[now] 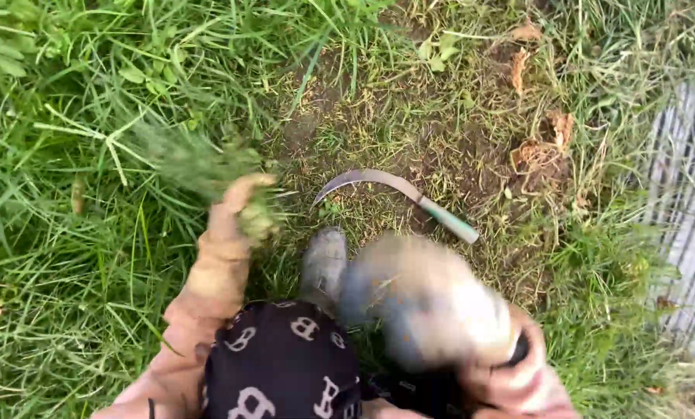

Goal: Cutting tall grass and weeds using a hand-held sickle in an outdoor area.

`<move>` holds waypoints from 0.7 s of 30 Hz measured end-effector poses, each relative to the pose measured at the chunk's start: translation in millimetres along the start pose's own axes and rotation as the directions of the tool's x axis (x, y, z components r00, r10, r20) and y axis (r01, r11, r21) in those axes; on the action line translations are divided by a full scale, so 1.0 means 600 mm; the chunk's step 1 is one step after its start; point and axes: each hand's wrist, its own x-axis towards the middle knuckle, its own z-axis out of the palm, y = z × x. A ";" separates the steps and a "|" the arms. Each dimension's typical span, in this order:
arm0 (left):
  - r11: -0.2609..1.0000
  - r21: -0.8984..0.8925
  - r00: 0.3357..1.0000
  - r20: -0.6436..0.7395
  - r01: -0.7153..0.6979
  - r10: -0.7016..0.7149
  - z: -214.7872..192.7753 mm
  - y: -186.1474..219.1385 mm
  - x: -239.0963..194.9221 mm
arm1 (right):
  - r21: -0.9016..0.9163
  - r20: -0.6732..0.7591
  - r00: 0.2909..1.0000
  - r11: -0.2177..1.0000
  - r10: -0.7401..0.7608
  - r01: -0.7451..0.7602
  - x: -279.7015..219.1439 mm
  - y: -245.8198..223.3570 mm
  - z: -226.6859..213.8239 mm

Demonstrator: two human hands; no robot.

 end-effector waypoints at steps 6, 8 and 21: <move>0.997 -0.072 0.839 -0.544 -0.007 -0.033 -0.071 -0.018 -0.051 | -0.275 0.912 0.157 0.284 0.379 0.919 0.151 0.452 0.155; 0.989 -0.119 0.793 -0.591 0.091 -0.144 -0.040 -0.008 -0.061 | -0.299 0.954 0.301 0.135 0.007 0.944 0.134 0.474 0.153; 0.632 -0.761 0.989 -0.116 -0.145 0.087 -0.044 0.135 -0.279 | -0.652 0.729 0.337 0.755 0.595 0.078 0.338 0.078 0.148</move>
